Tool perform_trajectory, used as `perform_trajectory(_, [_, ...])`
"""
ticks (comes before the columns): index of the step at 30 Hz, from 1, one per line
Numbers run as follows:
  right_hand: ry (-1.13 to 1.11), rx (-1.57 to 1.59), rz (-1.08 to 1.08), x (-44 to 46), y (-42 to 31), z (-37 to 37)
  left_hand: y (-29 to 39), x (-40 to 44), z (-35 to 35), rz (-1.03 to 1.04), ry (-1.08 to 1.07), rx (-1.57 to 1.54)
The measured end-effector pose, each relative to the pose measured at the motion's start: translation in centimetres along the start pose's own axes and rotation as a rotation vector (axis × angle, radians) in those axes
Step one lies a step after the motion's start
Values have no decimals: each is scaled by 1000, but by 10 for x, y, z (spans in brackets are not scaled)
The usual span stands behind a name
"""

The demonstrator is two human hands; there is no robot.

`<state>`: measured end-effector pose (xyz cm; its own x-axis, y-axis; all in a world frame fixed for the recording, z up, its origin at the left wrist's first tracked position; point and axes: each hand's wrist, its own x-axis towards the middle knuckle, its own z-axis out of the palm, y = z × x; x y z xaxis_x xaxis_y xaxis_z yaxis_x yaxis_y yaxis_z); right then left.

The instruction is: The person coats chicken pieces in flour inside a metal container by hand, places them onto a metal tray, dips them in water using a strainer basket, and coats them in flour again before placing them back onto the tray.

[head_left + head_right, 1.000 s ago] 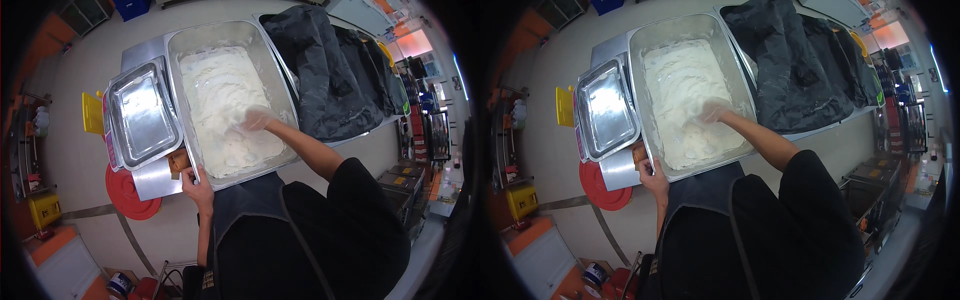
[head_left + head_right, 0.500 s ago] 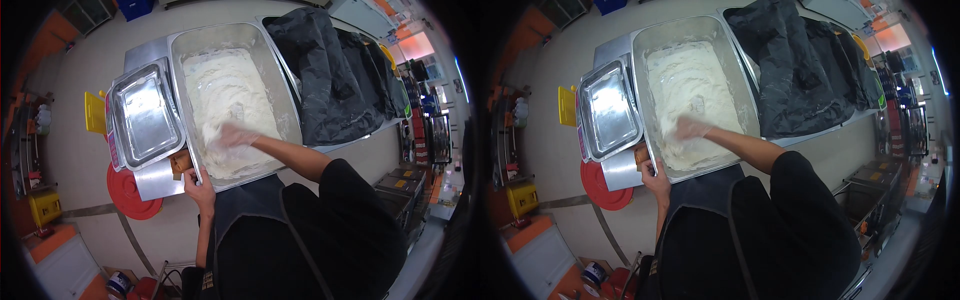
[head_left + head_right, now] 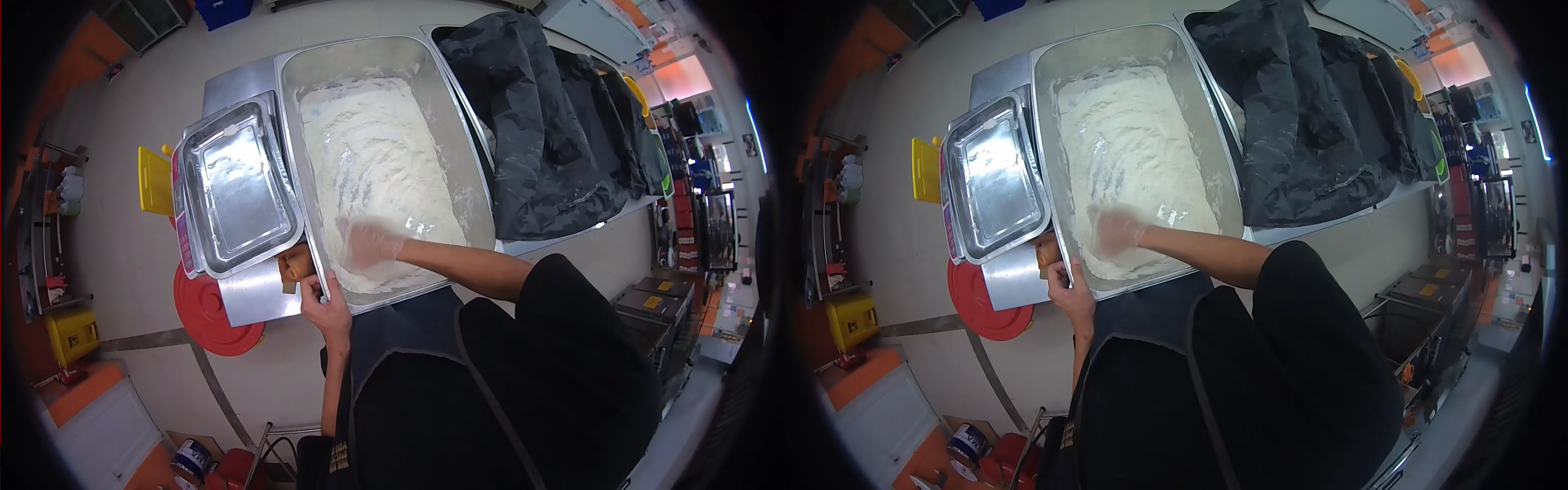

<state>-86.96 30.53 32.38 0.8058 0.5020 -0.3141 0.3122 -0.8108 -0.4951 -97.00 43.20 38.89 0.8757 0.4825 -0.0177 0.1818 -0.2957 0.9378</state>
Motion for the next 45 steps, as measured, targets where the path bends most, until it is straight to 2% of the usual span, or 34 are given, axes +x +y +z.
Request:
perform_trajectory(4, [-148, -99, -129, -12, 8, -8, 2, 0, -2, -11, -4, 2])
perform_trajectory(7, [-343, -210, -113, 11, 24, -43, 2, 0, -2, -13, -2, 14])
perform_trajectory(10, [-129, 0, -128, 49, 32, -48, 3, 0, -2, -23, -8, 12])
perform_trajectory(13, [-154, -121, -494, 61, 42, 17, 1, 0, -2, -9, -23, 9])
perform_trajectory(17, [-487, -38, -244, 10, 18, 1, -7, -1, 2, 71, 20, 19])
perform_trajectory(19, [-569, 148, -128, -12, 21, -19, -6, 0, 1, 85, 29, 29])
perform_trajectory(22, [-762, 17, -147, -12, 54, -28, -5, 0, -1, 62, 4, 30])
perform_trajectory(24, [-533, -86, -61, -28, 56, -58, 0, 1, -2, 14, -1, 14])
perform_trajectory(29, [-220, -137, 489, -29, 66, -113, 1, 0, 0, 12, 15, -6])
perform_trajectory(32, [-307, -241, 532, -48, 83, -93, -1, -1, 0, 9, 16, -7])
perform_trajectory(33, [-298, -332, 421, -59, 82, -79, 3, -1, -1, -11, 15, 0])
perform_trajectory(36, [-421, -274, 277, -79, 48, -64, 1, -2, 0, -18, 34, 2])
perform_trajectory(39, [-463, -24, 33, -53, 94, 29, 2, -3, 1, -10, 44, 5])
perform_trajectory(41, [-400, 40, 23, -44, 31, -17, 5, -2, 1, -7, 41, 13])
perform_trajectory(45, [-180, 151, -191, -6, 49, -23, 6, 0, 1, -21, 28, 28])
